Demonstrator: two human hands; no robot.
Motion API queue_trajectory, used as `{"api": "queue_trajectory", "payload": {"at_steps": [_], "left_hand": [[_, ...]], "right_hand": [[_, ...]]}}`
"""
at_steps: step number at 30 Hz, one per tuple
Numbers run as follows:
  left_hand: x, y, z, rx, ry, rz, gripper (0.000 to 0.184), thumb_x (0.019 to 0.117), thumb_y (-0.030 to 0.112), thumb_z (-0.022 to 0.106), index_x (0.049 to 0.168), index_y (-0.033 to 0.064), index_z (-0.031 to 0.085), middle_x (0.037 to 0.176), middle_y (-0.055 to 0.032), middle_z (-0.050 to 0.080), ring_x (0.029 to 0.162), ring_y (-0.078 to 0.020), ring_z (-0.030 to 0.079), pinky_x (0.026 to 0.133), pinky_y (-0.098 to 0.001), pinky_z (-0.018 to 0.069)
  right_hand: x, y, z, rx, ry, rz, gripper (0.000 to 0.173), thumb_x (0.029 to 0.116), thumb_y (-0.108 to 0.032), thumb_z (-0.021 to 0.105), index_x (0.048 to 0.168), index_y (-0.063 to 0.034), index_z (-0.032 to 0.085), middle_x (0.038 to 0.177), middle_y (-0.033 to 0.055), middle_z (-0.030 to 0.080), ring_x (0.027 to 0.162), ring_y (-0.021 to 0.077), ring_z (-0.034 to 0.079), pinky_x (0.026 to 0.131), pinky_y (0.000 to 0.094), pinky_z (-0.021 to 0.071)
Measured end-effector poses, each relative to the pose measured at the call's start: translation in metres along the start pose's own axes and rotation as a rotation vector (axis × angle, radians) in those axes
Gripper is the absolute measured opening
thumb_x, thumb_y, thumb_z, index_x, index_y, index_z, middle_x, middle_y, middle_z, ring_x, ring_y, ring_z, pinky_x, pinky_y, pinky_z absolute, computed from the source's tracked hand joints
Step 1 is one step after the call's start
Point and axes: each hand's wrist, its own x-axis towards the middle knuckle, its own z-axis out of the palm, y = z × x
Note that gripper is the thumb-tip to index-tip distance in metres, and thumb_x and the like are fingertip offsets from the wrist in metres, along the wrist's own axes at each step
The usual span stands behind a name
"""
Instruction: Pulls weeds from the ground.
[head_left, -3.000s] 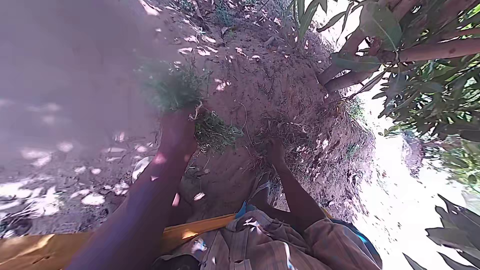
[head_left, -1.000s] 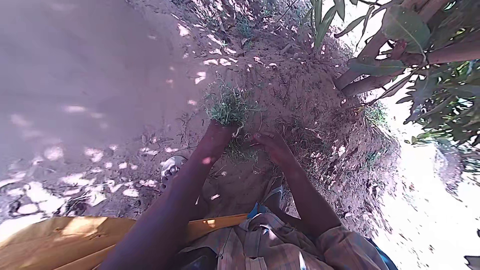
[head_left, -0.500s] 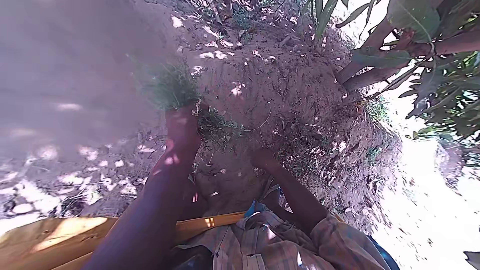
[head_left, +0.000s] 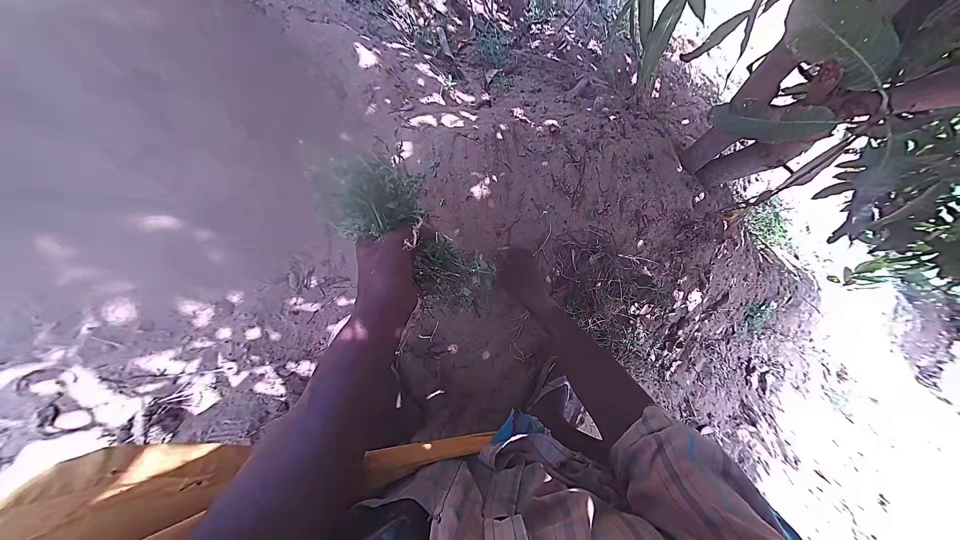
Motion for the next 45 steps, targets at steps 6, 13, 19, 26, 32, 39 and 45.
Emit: {"api": "queue_trajectory", "payload": {"at_steps": [6, 13, 19, 26, 32, 39, 45], "left_hand": [[-0.007, 0.001, 0.005, -0.021, -0.150, -0.054, 0.016, 0.1033, 0.011, 0.052, 0.118, 0.0082, 0.056, 0.097, 0.0018, 0.060, 0.087, -0.0037, 0.061, 0.078, -0.0244, 0.0531], [-0.043, -0.004, 0.013, 0.126, -0.480, -0.045, 0.021, 0.1034, 0.009, 0.051, 0.123, 0.0028, 0.055, 0.100, -0.0023, 0.060, 0.084, -0.0037, 0.057, 0.077, -0.0233, 0.0500], [-0.053, -0.005, 0.014, 0.132, -0.623, -0.065, 0.017, 0.1025, 0.001, 0.048, 0.112, 0.0128, 0.055, 0.089, 0.0065, 0.062, 0.079, 0.0009, 0.060, 0.072, -0.0187, 0.0530], [-0.051, -0.012, 0.016, 0.013, -0.593, -0.015, 0.036, 0.0904, -0.013, 0.043, 0.098, 0.0204, 0.054, 0.080, 0.0162, 0.064, 0.074, 0.0081, 0.061, 0.068, -0.0118, 0.0536], [-0.024, -0.034, 0.018, -0.161, -0.625, 0.025, 0.025, 0.0977, -0.002, 0.046, 0.103, 0.0161, 0.062, 0.090, 0.0052, 0.072, 0.083, -0.0041, 0.069, 0.076, -0.0226, 0.0588], [-0.009, -0.025, 0.019, -0.273, -0.619, 0.071, 0.028, 0.0990, 0.007, 0.039, 0.099, 0.0161, 0.065, 0.092, 0.0003, 0.074, 0.087, -0.0097, 0.071, 0.077, -0.0267, 0.0601], [-0.008, -0.017, 0.020, -0.264, -0.649, 0.165, 0.023, 0.0967, 0.009, 0.044, 0.101, 0.0184, 0.064, 0.093, 0.0026, 0.073, 0.088, -0.0088, 0.071, 0.079, -0.0260, 0.0596]], "right_hand": [[-0.040, -0.017, -0.097, 0.975, -0.005, 0.178, 0.033, 0.1084, -0.012, 0.038, 0.126, -0.0013, 0.064, 0.125, 0.0091, 0.067, 0.096, 0.0138, 0.069, 0.087, 0.0315, 0.0583], [-0.107, -0.052, -0.106, 1.102, 0.000, 0.172, 0.036, 0.1067, -0.006, 0.030, 0.113, 0.0038, 0.064, 0.113, 0.0108, 0.071, 0.085, 0.0142, 0.070, 0.082, 0.0306, 0.0584], [-0.116, -0.056, -0.092, 1.142, 0.017, 0.154, 0.040, 0.1058, -0.006, 0.028, 0.104, 0.0025, 0.067, 0.104, 0.0082, 0.072, 0.082, 0.0128, 0.069, 0.080, 0.0308, 0.0587], [-0.104, -0.046, -0.087, 1.211, -0.035, 0.141, 0.037, 0.1077, -0.014, 0.036, 0.101, -0.0047, 0.070, 0.099, 0.0031, 0.075, 0.076, 0.0086, 0.069, 0.071, 0.0265, 0.0592], [-0.096, -0.036, -0.093, 0.997, -0.168, 0.067, 0.024, 0.1064, -0.005, 0.046, 0.099, 0.0049, 0.066, 0.088, 0.0026, 0.070, 0.077, 0.0044, 0.067, 0.077, 0.0222, 0.0582], [-0.095, 0.002, -0.118, 0.157, -0.062, 0.265, 0.035, 0.1083, -0.025, 0.048, 0.118, 0.0014, 0.069, 0.115, 0.0218, 0.068, 0.110, 0.0353, 0.064, 0.096, 0.0573, 0.0470], [-0.104, -0.001, -0.133, 0.359, -0.031, 0.140, 0.030, 0.1074, -0.018, 0.050, 0.122, 0.0053, 0.064, 0.111, 0.0195, 0.066, 0.097, 0.0227, 0.063, 0.089, 0.0408, 0.0493]]}}
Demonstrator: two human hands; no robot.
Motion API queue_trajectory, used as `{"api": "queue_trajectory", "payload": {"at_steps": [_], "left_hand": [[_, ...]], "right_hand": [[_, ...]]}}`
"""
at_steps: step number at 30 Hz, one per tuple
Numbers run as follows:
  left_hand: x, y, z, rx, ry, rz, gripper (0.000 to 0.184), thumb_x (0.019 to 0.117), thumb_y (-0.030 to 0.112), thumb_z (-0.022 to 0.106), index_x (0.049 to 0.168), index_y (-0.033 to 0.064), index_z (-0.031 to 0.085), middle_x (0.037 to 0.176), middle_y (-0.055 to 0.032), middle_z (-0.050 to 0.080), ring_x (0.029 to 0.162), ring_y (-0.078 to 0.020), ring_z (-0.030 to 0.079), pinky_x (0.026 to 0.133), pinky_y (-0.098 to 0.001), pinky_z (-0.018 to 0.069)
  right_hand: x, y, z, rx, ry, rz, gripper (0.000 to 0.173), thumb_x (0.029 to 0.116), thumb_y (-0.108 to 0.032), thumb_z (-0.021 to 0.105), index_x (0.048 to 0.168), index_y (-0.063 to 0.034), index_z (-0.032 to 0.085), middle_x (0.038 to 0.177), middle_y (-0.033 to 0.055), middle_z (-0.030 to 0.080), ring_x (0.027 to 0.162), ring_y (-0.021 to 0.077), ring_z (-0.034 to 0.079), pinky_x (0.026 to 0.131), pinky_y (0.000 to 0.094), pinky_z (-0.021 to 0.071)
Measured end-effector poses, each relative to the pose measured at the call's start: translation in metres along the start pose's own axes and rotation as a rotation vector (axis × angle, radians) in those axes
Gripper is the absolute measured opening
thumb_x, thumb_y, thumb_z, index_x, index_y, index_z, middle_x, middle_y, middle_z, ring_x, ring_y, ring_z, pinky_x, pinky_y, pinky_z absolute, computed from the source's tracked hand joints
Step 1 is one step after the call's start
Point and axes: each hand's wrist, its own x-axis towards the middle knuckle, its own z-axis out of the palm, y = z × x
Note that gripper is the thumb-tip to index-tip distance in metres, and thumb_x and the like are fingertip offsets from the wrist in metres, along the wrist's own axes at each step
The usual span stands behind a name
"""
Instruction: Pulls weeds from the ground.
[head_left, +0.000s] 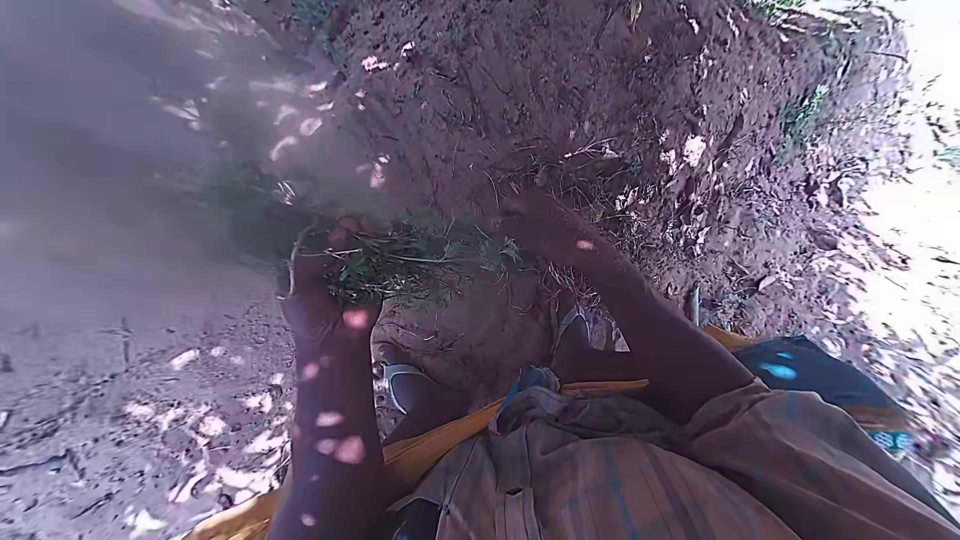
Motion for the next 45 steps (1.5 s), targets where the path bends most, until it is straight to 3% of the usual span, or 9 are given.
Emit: {"api": "queue_trajectory", "payload": {"at_steps": [5, 16, 20, 22, 29, 32, 36, 41, 45], "left_hand": [[0.001, 0.006, 0.010, -0.015, 0.130, -0.004, 0.040, 0.1066, 0.014, 0.017, 0.099, 0.0185, 0.057, 0.090, 0.0029, 0.069, 0.086, -0.0084, 0.069, 0.076, -0.0266, 0.0589], [0.007, 0.010, -0.006, -0.073, 0.301, 0.123, 0.023, 0.1049, 0.011, 0.026, 0.106, 0.0154, 0.048, 0.090, -0.0014, 0.062, 0.087, -0.0127, 0.065, 0.083, -0.0363, 0.0571], [0.006, 0.009, -0.007, -0.024, 0.362, 0.083, 0.019, 0.1055, 0.012, 0.031, 0.104, 0.0165, 0.049, 0.088, 0.0006, 0.062, 0.084, -0.0112, 0.065, 0.081, -0.0334, 0.0572], [0.004, 0.009, -0.008, -0.019, 0.370, 0.062, 0.021, 0.1072, 0.016, 0.028, 0.109, 0.0160, 0.050, 0.093, -0.0008, 0.063, 0.090, -0.0125, 0.066, 0.085, -0.0365, 0.0570], [-0.001, 0.017, -0.017, -0.158, 0.146, -0.002, 0.055, 0.1077, 0.033, 0.005, 0.104, 0.0153, 0.057, 0.096, -0.0020, 0.070, 0.096, -0.0142, 0.069, 0.087, -0.0361, 0.0587], [-0.001, 0.016, -0.025, -0.101, -0.022, -0.023, 0.070, 0.1039, 0.037, -0.007, 0.100, 0.0165, 0.060, 0.095, 0.0003, 0.071, 0.091, -0.0125, 0.070, 0.080, -0.0308, 0.0593], [0.001, 0.015, -0.024, -0.098, -0.082, -0.026, 0.073, 0.1031, 0.034, -0.008, 0.096, 0.0147, 0.063, 0.094, -0.0013, 0.072, 0.091, -0.0144, 0.070, 0.080, -0.0311, 0.0597], [0.002, 0.013, -0.011, -0.163, 0.162, -0.040, 0.053, 0.1066, 0.031, 0.002, 0.099, 0.0164, 0.053, 0.091, -0.0004, 0.066, 0.091, -0.0136, 0.068, 0.084, -0.0328, 0.0577], [0.005, 0.010, -0.018, -0.108, 0.154, 0.021, 0.045, 0.1071, 0.024, 0.008, 0.105, 0.0169, 0.053, 0.093, -0.0008, 0.067, 0.092, -0.0139, 0.068, 0.086, -0.0358, 0.0573]], "right_hand": [[0.010, 0.023, 0.025, 0.003, -0.100, 0.056, 0.027, 0.1054, -0.015, 0.053, 0.120, 0.0031, 0.066, 0.110, 0.0196, 0.068, 0.099, 0.0267, 0.064, 0.091, 0.0452, 0.0495], [0.032, 0.070, 0.068, -0.160, -0.150, 0.204, 0.036, 0.1054, -0.022, 0.051, 0.132, 0.0005, 0.060, 0.128, 0.0240, 0.063, 0.121, 0.0386, 0.059, 0.100, 0.0596, 0.0453], [0.025, 0.088, 0.106, -0.487, -0.178, 0.166, 0.054, 0.0993, -0.025, 0.062, 0.151, -0.0133, 0.051, 0.168, 0.0203, 0.021, 0.154, 0.0470, 0.013, 0.118, 0.0689, 0.0138], [0.021, 0.096, 0.118, -0.523, -0.193, 0.174, 0.063, 0.0964, -0.023, 0.065, 0.155, -0.0109, 0.045, 0.168, 0.0199, 0.021, 0.155, 0.0447, 0.010, 0.120, 0.0682, 0.0056], [0.036, 0.071, 0.094, -0.218, -0.008, 0.060, 0.040, 0.1018, -0.021, 0.056, 0.134, 0.0015, 0.063, 0.142, 0.0240, 0.057, 0.137, 0.0383, 0.050, 0.114, 0.0560, 0.0348], [0.020, 0.041, 0.067, 0.257, 0.026, 0.060, 0.039, 0.1046, -0.009, 0.055, 0.139, 0.0087, 0.053, 0.136, 0.0278, 0.058, 0.126, 0.0313, 0.057, 0.108, 0.0433, 0.0429], [0.013, 0.035, 0.060, 0.714, 0.004, 0.186, 0.028, 0.1072, -0.001, 0.041, 0.133, 0.0052, 0.051, 0.109, 0.0101, 0.060, 0.088, 0.0069, 0.060, 0.077, 0.0214, 0.0534], [0.036, 0.062, 0.070, 0.945, -0.224, 0.059, 0.036, 0.1011, 0.003, 0.043, 0.137, 0.0003, 0.049, 0.121, 0.0125, 0.066, 0.094, 0.0165, 0.070, 0.076, 0.0312, 0.0601], [0.038, 0.069, 0.072, 0.539, -0.189, 0.105, 0.031, 0.1037, -0.004, 0.052, 0.133, 0.0066, 0.054, 0.116, 0.0172, 0.062, 0.093, 0.0161, 0.060, 0.082, 0.0310, 0.0518]]}}
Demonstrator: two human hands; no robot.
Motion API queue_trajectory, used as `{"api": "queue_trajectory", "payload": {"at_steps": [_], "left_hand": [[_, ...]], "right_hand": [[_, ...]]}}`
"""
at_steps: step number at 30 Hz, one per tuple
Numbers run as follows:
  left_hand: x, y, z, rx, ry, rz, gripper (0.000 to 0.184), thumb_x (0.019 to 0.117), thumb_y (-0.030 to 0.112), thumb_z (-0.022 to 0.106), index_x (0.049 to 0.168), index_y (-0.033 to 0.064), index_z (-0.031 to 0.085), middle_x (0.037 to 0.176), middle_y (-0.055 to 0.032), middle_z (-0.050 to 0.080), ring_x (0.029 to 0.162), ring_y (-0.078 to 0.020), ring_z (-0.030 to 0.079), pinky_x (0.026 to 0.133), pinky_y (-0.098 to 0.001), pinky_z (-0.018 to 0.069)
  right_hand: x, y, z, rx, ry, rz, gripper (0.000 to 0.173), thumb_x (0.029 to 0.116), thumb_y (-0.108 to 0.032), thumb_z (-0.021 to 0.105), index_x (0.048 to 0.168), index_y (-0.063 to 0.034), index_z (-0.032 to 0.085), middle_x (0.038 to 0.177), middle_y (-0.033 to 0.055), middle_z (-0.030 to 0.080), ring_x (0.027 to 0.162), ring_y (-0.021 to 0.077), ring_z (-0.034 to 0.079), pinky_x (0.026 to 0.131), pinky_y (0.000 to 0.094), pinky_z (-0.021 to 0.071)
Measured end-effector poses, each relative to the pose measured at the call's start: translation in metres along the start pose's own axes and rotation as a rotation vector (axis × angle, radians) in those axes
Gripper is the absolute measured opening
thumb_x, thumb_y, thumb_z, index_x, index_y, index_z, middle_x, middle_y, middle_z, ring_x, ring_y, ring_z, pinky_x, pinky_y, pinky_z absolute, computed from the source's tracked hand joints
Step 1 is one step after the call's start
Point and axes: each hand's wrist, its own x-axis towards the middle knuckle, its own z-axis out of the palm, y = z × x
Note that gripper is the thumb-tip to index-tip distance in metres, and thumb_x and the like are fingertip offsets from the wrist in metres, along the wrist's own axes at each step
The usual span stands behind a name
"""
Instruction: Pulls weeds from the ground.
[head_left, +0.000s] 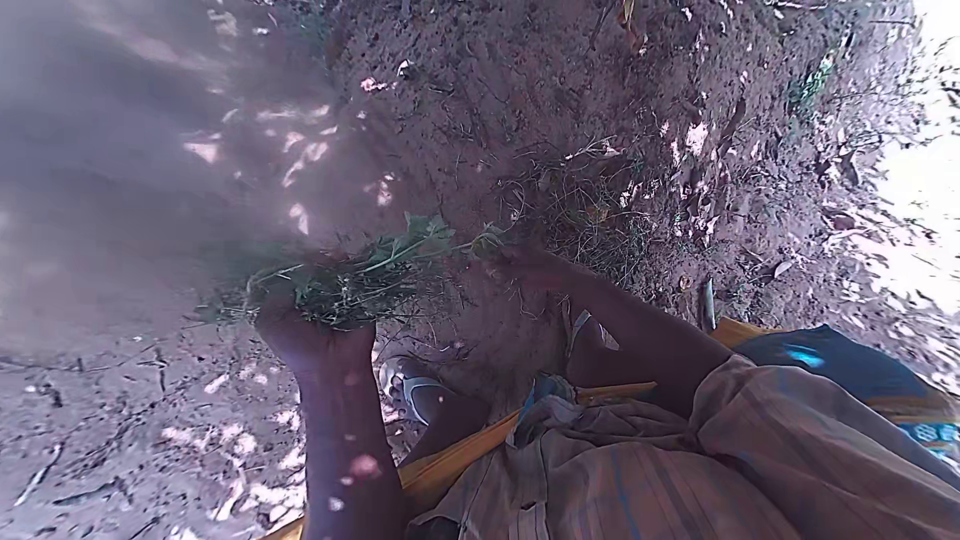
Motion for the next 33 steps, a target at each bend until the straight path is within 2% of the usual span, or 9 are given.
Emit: {"api": "queue_trajectory", "payload": {"at_steps": [2, 6, 10, 15, 20, 25, 28, 31, 33], "left_hand": [[-0.001, -0.002, 0.000, 0.044, 0.039, 0.014, 0.041, 0.1064, 0.022, 0.010, 0.105, 0.0176, 0.052, 0.093, 0.0003, 0.066, 0.091, -0.0128, 0.067, 0.086, -0.0366, 0.0569], [0.001, -0.006, -0.002, 0.055, 0.094, 0.000, 0.034, 0.1071, 0.018, 0.018, 0.103, 0.0162, 0.052, 0.089, -0.0003, 0.066, 0.087, -0.0126, 0.068, 0.082, -0.0353, 0.0585], [-0.001, -0.006, -0.004, 0.110, 0.079, -0.005, 0.031, 0.1056, 0.015, 0.024, 0.099, 0.0186, 0.054, 0.086, 0.0027, 0.066, 0.084, -0.0101, 0.068, 0.081, -0.0323, 0.0583], [-0.001, -0.006, -0.003, 0.168, 0.129, 0.014, 0.024, 0.1044, 0.014, 0.027, 0.101, 0.0190, 0.051, 0.087, 0.0038, 0.064, 0.084, -0.0093, 0.066, 0.081, -0.0327, 0.0578], [-0.002, -0.009, -0.005, 0.159, 0.108, -0.003, 0.025, 0.1028, 0.014, 0.029, 0.101, 0.0203, 0.053, 0.088, 0.0048, 0.066, 0.085, -0.0080, 0.067, 0.081, -0.0299, 0.0582], [-0.002, -0.008, 0.001, 0.146, 0.207, 0.006, 0.018, 0.1008, 0.011, 0.038, 0.102, 0.0205, 0.053, 0.088, 0.0071, 0.065, 0.082, -0.0051, 0.066, 0.076, -0.0267, 0.0571], [-0.001, -0.010, -0.005, 0.142, 0.305, -0.012, 0.015, 0.1021, 0.012, 0.040, 0.107, 0.0190, 0.052, 0.092, 0.0062, 0.064, 0.085, -0.0061, 0.066, 0.079, -0.0280, 0.0570], [0.001, -0.011, -0.011, 0.139, 0.370, -0.024, 0.013, 0.1016, 0.013, 0.044, 0.107, 0.0173, 0.054, 0.092, 0.0048, 0.065, 0.086, -0.0070, 0.066, 0.079, -0.0289, 0.0569], [0.001, -0.009, -0.008, 0.142, 0.390, -0.025, 0.013, 0.1010, 0.013, 0.045, 0.110, 0.0190, 0.053, 0.094, 0.0066, 0.064, 0.087, -0.0054, 0.065, 0.080, -0.0283, 0.0567]], "right_hand": [[0.003, 0.020, 0.001, -0.203, -0.032, 0.068, 0.039, 0.1053, -0.012, 0.055, 0.139, 0.0065, 0.053, 0.132, 0.0256, 0.060, 0.109, 0.0273, 0.062, 0.095, 0.0409, 0.0493], [0.003, 0.042, 0.018, -0.193, -0.122, 0.250, 0.055, 0.1056, -0.017, 0.056, 0.155, -0.0060, 0.037, 0.149, 0.0241, 0.046, 0.115, 0.0289, 0.060, 0.093, 0.0393, 0.0510], [-0.002, 0.043, -0.003, -0.216, 0.149, 0.292, 0.055, 0.1057, -0.019, 0.057, 0.154, -0.0015, 0.039, 0.148, 0.0267, 0.049, 0.133, 0.0375, 0.052, 0.110, 0.0520, 0.0415], [0.000, 0.031, -0.049, -0.339, 0.429, 0.396, 0.044, 0.1070, -0.030, 0.053, 0.140, 0.0001, 0.053, 0.129, 0.0268, 0.062, 0.115, 0.0397, 0.062, 0.097, 0.0579, 0.0475], [-0.009, 0.009, -0.067, -0.096, 0.543, 0.205, 0.033, 0.1104, -0.021, 0.045, 0.128, 0.0031, 0.058, 0.097, 0.0150, 0.070, 0.073, 0.0162, 0.066, 0.070, 0.0332, 0.0563], [-0.010, -0.028, -0.108, -0.390, 0.814, 0.072, 0.034, 0.1086, -0.018, 0.048, 0.129, 0.0049, 0.063, 0.120, 0.0253, 0.067, 0.109, 0.0358, 0.065, 0.096, 0.0531, 0.0489], [0.004, -0.042, -0.119, -0.642, 0.749, 0.017, 0.032, 0.1081, -0.015, 0.047, 0.128, 0.0027, 0.065, 0.127, 0.0249, 0.065, 0.121, 0.0385, 0.061, 0.104, 0.0556, 0.0439], [0.023, -0.033, -0.109, -0.966, 0.645, -0.100, 0.027, 0.1057, -0.016, 0.054, 0.123, -0.0015, 0.069, 0.131, 0.0242, 0.062, 0.123, 0.0434, 0.058, 0.101, 0.0619, 0.0466], [0.041, -0.025, -0.099, -1.103, 0.598, -0.106, 0.034, 0.1059, -0.016, 0.053, 0.136, -0.0022, 0.062, 0.148, 0.0239, 0.051, 0.138, 0.0447, 0.046, 0.112, 0.0638, 0.0365]]}}
